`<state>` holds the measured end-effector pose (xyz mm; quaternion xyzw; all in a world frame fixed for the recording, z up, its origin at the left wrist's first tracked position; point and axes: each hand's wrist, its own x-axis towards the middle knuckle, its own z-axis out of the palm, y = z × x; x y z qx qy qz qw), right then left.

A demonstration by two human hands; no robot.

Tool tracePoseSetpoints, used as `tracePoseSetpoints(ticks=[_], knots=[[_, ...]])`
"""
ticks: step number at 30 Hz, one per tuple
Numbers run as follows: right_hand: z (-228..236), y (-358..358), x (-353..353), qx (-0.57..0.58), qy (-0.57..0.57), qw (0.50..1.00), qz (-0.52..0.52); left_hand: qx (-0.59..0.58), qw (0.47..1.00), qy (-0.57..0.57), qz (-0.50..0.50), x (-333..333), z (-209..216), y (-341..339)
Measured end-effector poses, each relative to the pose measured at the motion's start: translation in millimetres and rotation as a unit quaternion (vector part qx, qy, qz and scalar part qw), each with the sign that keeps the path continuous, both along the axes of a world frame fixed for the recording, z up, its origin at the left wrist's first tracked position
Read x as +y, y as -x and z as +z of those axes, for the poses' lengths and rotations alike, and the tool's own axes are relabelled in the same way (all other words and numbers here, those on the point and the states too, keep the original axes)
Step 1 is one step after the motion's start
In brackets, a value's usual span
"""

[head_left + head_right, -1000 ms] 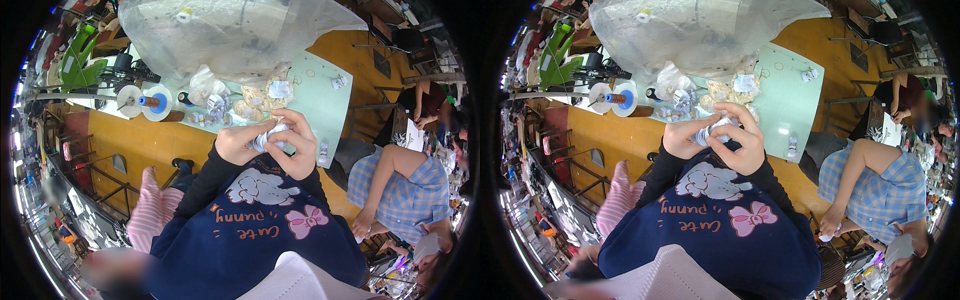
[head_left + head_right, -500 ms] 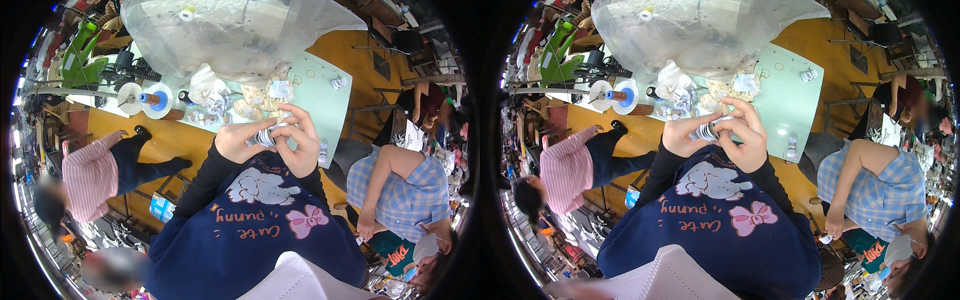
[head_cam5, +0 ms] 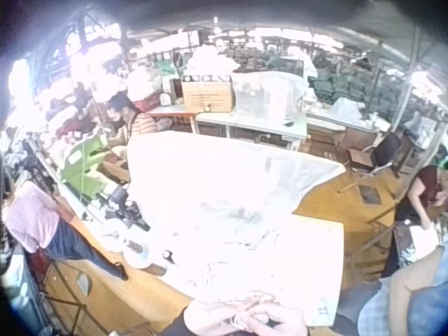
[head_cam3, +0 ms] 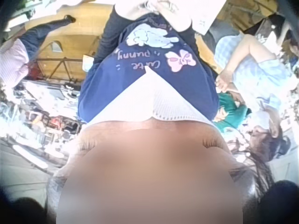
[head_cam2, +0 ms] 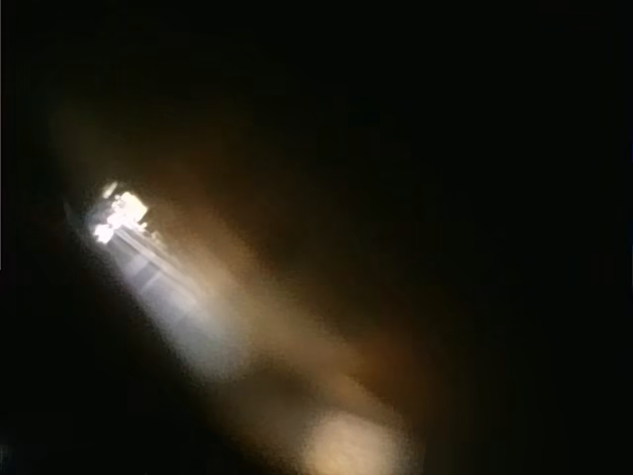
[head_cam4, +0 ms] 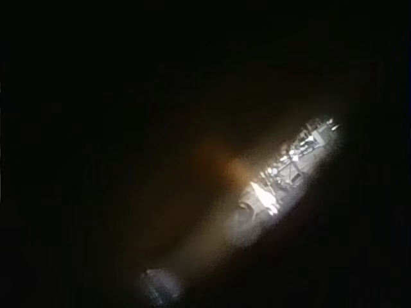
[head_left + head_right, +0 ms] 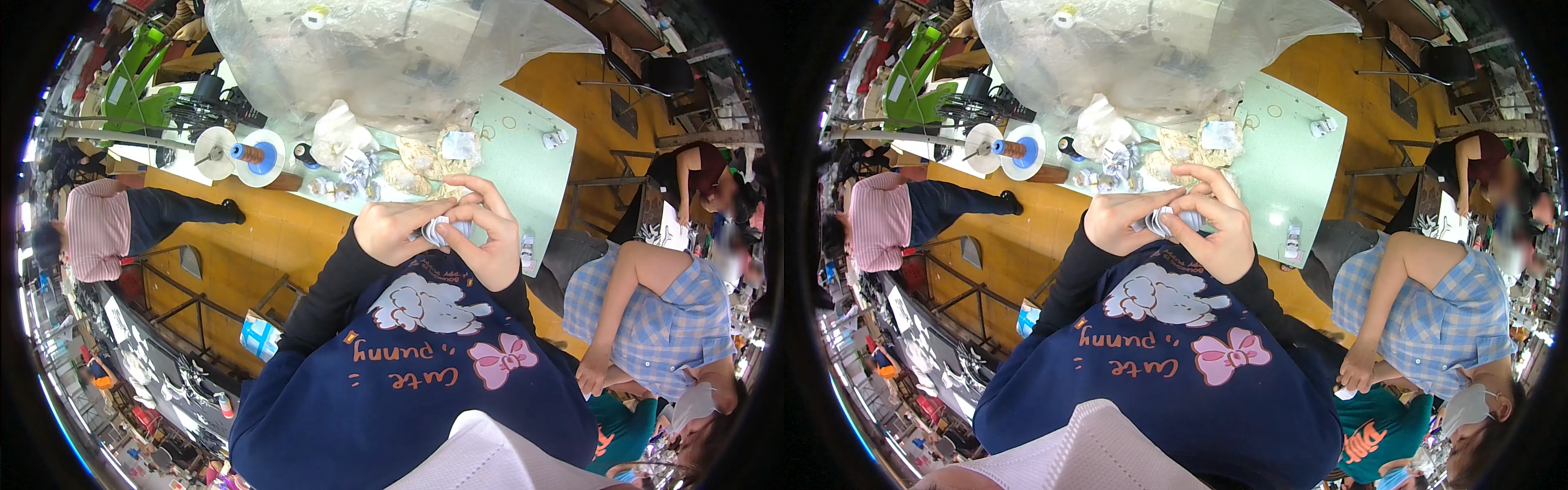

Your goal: The person repeatedly picks up small white fabric pieces from a table and folds them by hand. They place the folded pieces back on the table and continue the process with additional pieces. Other people are visible working at nearby tables in the background.

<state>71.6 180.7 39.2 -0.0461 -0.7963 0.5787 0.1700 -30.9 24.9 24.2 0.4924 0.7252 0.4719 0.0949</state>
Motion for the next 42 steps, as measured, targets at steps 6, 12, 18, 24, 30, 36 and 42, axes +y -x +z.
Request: tracePoseSetpoints(ticks=[6, 12, 18, 24, 30, 36, 42], knots=[[-2.3, -0.8, -6.6, 0.061, -0.054, 0.995, 0.051, 0.004, 0.997, 0.077, -0.006, -5.2, 0.5, 0.2], [-17.6, -14.9, -5.3, -0.022, -0.009, 0.996, 0.088, -0.047, 0.99, 0.115, -0.062, -15.8, -15.5, -4.8], [-35.4, -27.2, -5.1, -0.098, -0.017, 0.985, 0.142, -0.174, 0.967, 0.166, -0.084, -17.8, -40.9, -29.1], [-42.2, -30.8, 3.1, -0.119, 0.003, 0.984, 0.13, -0.243, 0.952, 0.15, -0.107, -25.7, -45.9, -33.7], [-47.2, -33.2, 2.7, -0.125, 0.026, 0.986, 0.112, -0.318, 0.934, 0.128, -0.105, -29.3, -47.9, -31.3], [-51.4, -34.7, 7.5, -0.13, 0.02, 0.987, 0.095, -0.356, 0.925, 0.11, -0.073, -22.3, -51.0, -35.7], [-50.8, -33.8, 10.9, -0.155, 0.065, 0.982, 0.088, -0.32, 0.94, 0.111, -0.03, -17.5, -48.1, -34.6]])
